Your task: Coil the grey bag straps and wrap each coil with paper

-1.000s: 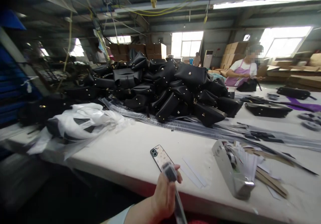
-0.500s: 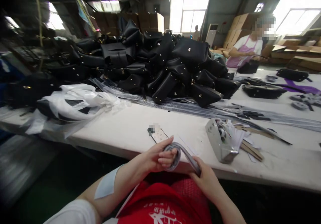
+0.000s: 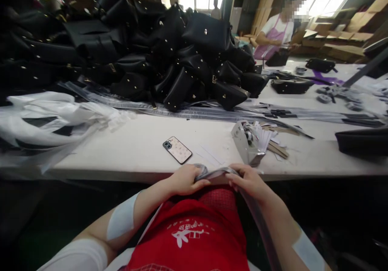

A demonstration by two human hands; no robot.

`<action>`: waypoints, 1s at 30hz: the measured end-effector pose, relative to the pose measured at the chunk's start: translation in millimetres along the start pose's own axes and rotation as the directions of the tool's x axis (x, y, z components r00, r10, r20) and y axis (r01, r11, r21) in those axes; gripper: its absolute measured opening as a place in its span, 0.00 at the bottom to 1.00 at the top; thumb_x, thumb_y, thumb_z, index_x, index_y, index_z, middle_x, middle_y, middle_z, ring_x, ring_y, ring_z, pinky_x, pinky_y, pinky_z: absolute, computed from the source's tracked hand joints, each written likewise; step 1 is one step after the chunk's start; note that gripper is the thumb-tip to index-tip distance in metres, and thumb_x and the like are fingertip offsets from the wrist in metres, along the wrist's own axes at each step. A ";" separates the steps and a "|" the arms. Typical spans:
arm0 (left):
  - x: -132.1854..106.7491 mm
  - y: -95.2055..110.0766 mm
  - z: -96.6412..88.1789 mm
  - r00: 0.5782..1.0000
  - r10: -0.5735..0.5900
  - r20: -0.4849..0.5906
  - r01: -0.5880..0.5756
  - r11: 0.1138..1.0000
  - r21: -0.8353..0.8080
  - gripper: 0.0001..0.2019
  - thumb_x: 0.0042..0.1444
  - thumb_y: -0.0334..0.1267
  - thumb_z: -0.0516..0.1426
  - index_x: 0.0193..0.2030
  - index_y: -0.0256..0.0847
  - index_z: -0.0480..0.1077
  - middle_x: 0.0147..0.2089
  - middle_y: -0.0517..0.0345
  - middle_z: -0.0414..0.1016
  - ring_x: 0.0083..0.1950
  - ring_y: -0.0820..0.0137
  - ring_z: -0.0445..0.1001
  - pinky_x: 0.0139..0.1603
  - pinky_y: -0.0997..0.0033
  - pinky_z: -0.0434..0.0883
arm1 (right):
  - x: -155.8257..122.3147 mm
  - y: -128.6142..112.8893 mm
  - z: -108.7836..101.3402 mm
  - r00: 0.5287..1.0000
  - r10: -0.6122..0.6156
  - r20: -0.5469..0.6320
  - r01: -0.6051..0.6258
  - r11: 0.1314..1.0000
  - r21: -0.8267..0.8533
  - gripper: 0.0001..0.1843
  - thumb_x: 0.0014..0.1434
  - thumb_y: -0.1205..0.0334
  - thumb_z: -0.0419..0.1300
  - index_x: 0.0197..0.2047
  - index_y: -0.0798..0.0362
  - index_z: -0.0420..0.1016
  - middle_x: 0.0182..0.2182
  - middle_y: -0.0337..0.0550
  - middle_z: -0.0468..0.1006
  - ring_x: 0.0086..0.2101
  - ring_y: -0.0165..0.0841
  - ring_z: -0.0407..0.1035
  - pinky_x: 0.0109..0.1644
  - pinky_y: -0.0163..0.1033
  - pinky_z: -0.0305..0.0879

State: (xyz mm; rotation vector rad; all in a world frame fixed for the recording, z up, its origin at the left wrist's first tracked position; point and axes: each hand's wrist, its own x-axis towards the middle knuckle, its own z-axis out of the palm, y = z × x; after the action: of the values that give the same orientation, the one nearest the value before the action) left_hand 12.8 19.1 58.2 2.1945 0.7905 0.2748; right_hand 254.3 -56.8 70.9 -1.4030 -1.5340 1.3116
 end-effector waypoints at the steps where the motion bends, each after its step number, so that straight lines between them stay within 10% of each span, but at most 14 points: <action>1: -2.5 1.8 -0.9 0.992 -0.031 0.124 0.047 0.991 -0.126 0.28 0.58 0.61 0.47 0.28 0.38 0.70 0.22 0.55 0.68 0.26 0.67 0.69 0.32 0.67 0.66 | 5.3 5.3 -8.9 1.000 -0.012 0.001 0.012 0.995 -0.104 0.21 0.58 0.44 0.60 0.38 0.56 0.76 0.25 0.41 0.74 0.24 0.30 0.65 0.27 0.33 0.62; 4: -5.2 2.6 -10.1 0.938 -0.040 0.344 0.261 0.736 -0.625 0.33 0.62 0.62 0.39 0.29 0.36 0.71 0.12 0.65 0.56 0.14 0.74 0.58 0.19 0.74 0.58 | 14.3 21.1 -13.3 0.989 -0.012 0.145 0.047 0.969 -0.243 0.20 0.61 0.46 0.57 0.42 0.55 0.76 0.31 0.42 0.77 0.33 0.35 0.69 0.40 0.37 0.65; 9: 3.5 -8.9 -32.5 0.953 -0.047 0.300 0.302 0.043 -0.952 0.35 0.66 0.56 0.35 0.27 0.34 0.70 0.08 0.70 0.45 0.09 0.77 0.48 0.14 0.77 0.53 | 10.6 39.3 9.6 0.965 0.102 0.240 -0.104 0.995 -0.005 0.27 0.65 0.43 0.48 0.41 0.58 0.75 0.27 0.43 0.77 0.29 0.33 0.70 0.37 0.37 0.66; 16: 10.0 -12.7 -74.3 0.970 -0.239 -0.035 -0.101 -0.274 -0.956 0.31 0.68 0.52 0.37 0.33 0.30 0.70 0.14 0.68 0.53 0.15 0.79 0.58 0.21 0.80 0.61 | 15.1 47.6 7.4 0.997 0.078 0.003 -0.078 0.996 0.045 0.27 0.52 0.48 0.67 0.49 0.55 0.70 0.27 0.35 0.71 0.27 0.29 0.64 0.32 0.34 0.61; 20: 25.7 -10.9 -70.4 0.881 -0.383 -0.278 -0.327 -0.066 -0.943 0.27 0.68 0.51 0.39 0.39 0.31 0.70 0.21 0.63 0.64 0.24 0.77 0.68 0.32 0.76 0.69 | 18.8 29.4 28.2 0.996 0.037 0.086 -0.035 0.999 -0.027 0.23 0.62 0.46 0.57 0.53 0.54 0.70 0.24 0.32 0.66 0.26 0.28 0.61 0.34 0.34 0.60; 24: 34.2 -12.4 -24.8 0.694 -0.186 -0.695 -0.364 0.743 -0.562 0.28 0.61 0.61 0.46 0.42 0.34 0.69 0.34 0.50 0.74 0.39 0.65 0.74 0.45 0.63 0.70 | 14.9 -7.7 54.6 0.898 0.004 0.440 -0.076 0.986 0.146 0.24 0.65 0.44 0.50 0.47 0.56 0.73 0.21 0.34 0.67 0.22 0.25 0.58 0.27 0.32 0.56; 27: 24.3 -14.9 5.4 0.852 0.157 -0.500 -0.187 0.982 -0.011 0.31 0.57 0.65 0.45 0.36 0.34 0.70 0.36 0.41 0.74 0.42 0.55 0.73 0.46 0.54 0.69 | 15.8 -21.5 46.6 0.955 0.052 0.291 -0.119 0.969 0.217 0.24 0.64 0.42 0.50 0.39 0.56 0.72 0.19 0.33 0.65 0.15 0.22 0.52 0.18 0.30 0.47; 30: 12.4 -15.9 11.7 0.959 0.098 -0.265 -0.037 0.973 0.226 0.29 0.58 0.63 0.45 0.31 0.37 0.70 0.32 0.43 0.74 0.36 0.58 0.73 0.39 0.60 0.68 | 24.7 -16.2 23.5 0.984 0.081 0.156 -0.072 0.995 -0.063 0.20 0.61 0.44 0.54 0.33 0.54 0.71 0.19 0.35 0.69 0.17 0.26 0.59 0.21 0.31 0.55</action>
State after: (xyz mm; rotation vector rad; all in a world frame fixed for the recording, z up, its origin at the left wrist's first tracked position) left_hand 20.4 27.8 37.9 2.4274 0.9351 0.5609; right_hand 222.6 -36.9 76.4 -1.4354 -1.6471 1.4664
